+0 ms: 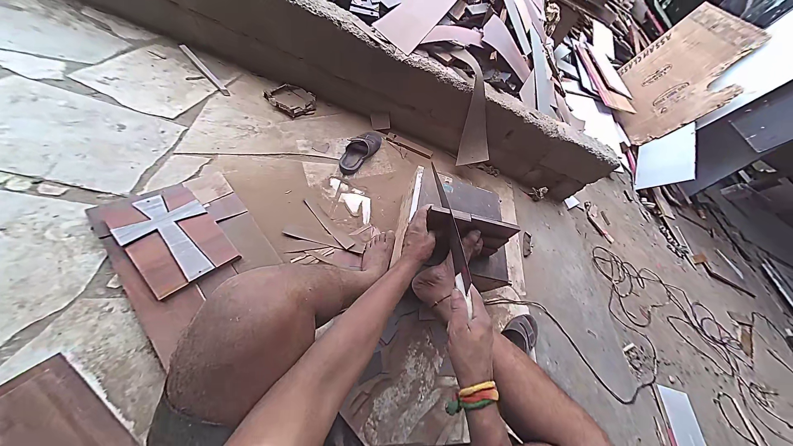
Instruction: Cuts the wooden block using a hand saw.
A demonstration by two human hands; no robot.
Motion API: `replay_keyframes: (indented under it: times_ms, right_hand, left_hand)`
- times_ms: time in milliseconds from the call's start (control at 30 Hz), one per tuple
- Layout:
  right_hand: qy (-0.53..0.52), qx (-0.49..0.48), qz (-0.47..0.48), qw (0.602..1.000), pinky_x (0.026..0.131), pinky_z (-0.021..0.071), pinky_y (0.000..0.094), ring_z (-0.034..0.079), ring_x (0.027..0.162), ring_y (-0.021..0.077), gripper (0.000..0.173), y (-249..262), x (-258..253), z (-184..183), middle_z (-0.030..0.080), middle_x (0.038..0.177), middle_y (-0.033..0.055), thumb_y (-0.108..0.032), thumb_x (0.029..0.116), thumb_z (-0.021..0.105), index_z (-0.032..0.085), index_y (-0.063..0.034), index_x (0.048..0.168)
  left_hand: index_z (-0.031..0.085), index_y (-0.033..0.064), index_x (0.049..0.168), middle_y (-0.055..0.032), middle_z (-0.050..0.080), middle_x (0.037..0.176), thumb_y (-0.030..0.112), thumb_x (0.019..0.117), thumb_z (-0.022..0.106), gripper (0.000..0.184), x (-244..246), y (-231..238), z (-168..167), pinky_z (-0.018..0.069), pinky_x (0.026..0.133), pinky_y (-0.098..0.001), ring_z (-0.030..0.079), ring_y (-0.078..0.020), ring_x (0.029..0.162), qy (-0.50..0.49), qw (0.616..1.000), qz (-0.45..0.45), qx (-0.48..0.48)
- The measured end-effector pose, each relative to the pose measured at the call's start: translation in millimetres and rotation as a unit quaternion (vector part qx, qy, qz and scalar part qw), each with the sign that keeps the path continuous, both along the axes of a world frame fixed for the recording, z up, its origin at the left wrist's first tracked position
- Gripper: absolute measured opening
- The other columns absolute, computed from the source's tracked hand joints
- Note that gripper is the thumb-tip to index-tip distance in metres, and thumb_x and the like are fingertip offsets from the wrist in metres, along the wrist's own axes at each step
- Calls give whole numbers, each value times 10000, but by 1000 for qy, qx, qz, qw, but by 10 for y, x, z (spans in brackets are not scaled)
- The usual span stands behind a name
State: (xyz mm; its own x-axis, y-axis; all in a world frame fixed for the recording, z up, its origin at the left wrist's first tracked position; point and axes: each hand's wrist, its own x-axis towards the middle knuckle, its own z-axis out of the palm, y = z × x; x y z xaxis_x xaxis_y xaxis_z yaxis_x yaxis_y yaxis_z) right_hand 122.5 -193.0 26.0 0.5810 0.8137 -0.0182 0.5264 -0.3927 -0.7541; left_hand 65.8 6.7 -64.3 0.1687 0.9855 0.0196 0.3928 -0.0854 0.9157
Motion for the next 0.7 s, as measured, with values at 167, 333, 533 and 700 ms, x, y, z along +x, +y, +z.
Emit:
replay_keyframes:
  times_ms: [167,333,533,700]
  right_hand:
    - [9,42,6,999,719,572,467,682,749,180,446,13,5,-79,733,895,83,-366,1040,517,667,-76,1345]
    - [7,59,4,998,778,582,474,712,821,191,443,134,13,-131,753,970,110,-340,1046,514,661,-51,1350]
    - [38,58,1,998,901,561,512,722,991,232,448,509,68,-191,756,1090,126,-361,1050,534,665,-58,1352]
    - [52,22,26,998,949,552,488,710,1037,214,462,328,109,-7,742,1144,136,-339,1061,523,617,-42,1402]
  left_hand:
    - [496,-23,1448,-188,628,1372,129,903,678,594,11,103,-162,447,1145,-401,588,-236,1310,-90,996,-12,1]
    - [469,-34,1460,-192,600,1406,95,916,675,596,-21,35,-34,416,1165,-353,557,-219,1341,-96,995,-25,-18]
    - [498,-42,1431,-198,624,1373,74,909,665,560,-10,44,-30,438,1149,-370,581,-233,1316,-79,997,-14,-12]
    - [460,-46,1485,-209,574,1459,77,949,622,573,-152,-190,272,380,1196,-356,537,-238,1386,4,999,-38,-32]
